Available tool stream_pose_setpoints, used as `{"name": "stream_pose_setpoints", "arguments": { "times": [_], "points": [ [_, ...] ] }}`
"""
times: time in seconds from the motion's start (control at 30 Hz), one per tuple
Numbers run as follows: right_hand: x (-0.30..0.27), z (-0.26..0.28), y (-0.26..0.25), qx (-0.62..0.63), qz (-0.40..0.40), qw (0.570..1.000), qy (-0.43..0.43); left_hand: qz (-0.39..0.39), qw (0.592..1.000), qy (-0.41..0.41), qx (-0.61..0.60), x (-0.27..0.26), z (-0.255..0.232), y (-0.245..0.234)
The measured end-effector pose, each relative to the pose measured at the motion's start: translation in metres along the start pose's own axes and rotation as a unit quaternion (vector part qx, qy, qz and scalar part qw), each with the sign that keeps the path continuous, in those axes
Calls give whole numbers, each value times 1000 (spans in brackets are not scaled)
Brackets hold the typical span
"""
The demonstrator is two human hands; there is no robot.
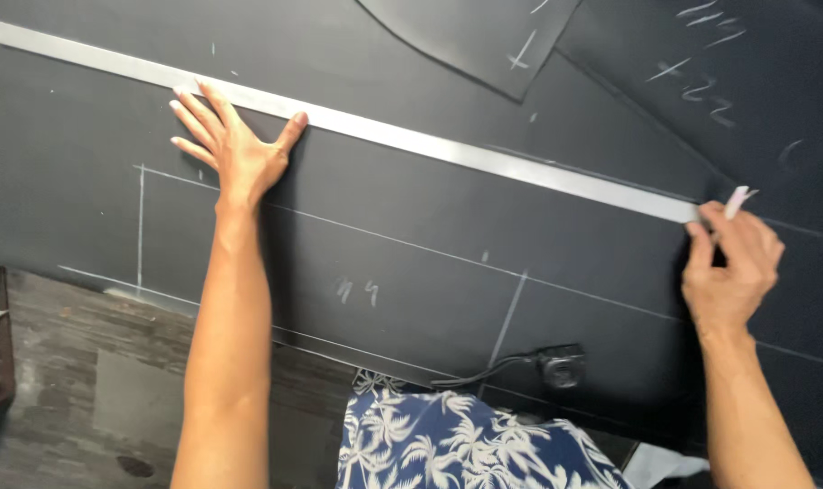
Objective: The person uses a ruler and chalk to mark lines on black material, places a paper template on top, secures it with weights, and cuts the material using shears.
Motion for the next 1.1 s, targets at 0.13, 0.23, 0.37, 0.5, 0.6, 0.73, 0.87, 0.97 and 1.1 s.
{"name": "stream_pose_setpoints", "arguments": {
  "times": [0.13, 0.23, 0.37, 0.5, 0.6, 0.73, 0.87, 0.97, 1.1],
  "points": [
    [-6, 8, 7, 1, -43, 999, 2, -27, 999, 17, -7, 2, 9, 10],
    [-6, 10, 8, 6, -43, 999, 14, -43, 999, 13, -7, 6, 6, 11],
    [-3, 26, 16, 53, -65, 993, 83, -48, 998, 4, -28, 8, -7, 3],
    [7, 42, 15, 34, -66, 994, 83, -42, 998, -2, -45, 9, -14, -4],
    [5, 39, 16, 37, -64, 992, 106, -49, 998, 9, -49, 6, -13, -4],
    [1, 33, 16, -14, -65, 998, 0, -48, 998, 18, -44, 6, -9, 0],
    [-4, 20, 15, -33, -67, 997, 10, -30, 999, 19, -22, 7, -5, 4],
    [-5, 20, 16, -32, -72, 996, 28, -22, 999, 26, -26, 6, -4, 5],
    [-1, 25, 15, -30, -78, 996, 40, -18, 999, 28, -17, 7, 0, 7]
  ]
}}
Point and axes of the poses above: each hand's wrist, its own x-axis towards the middle knuckle, its own y-axis out of the palm, z = x × y, the point moved 4 cm from there along x, towards the middle knuckle, and after that the axes turned 13 degrees about -z, right-handed, at the moved point
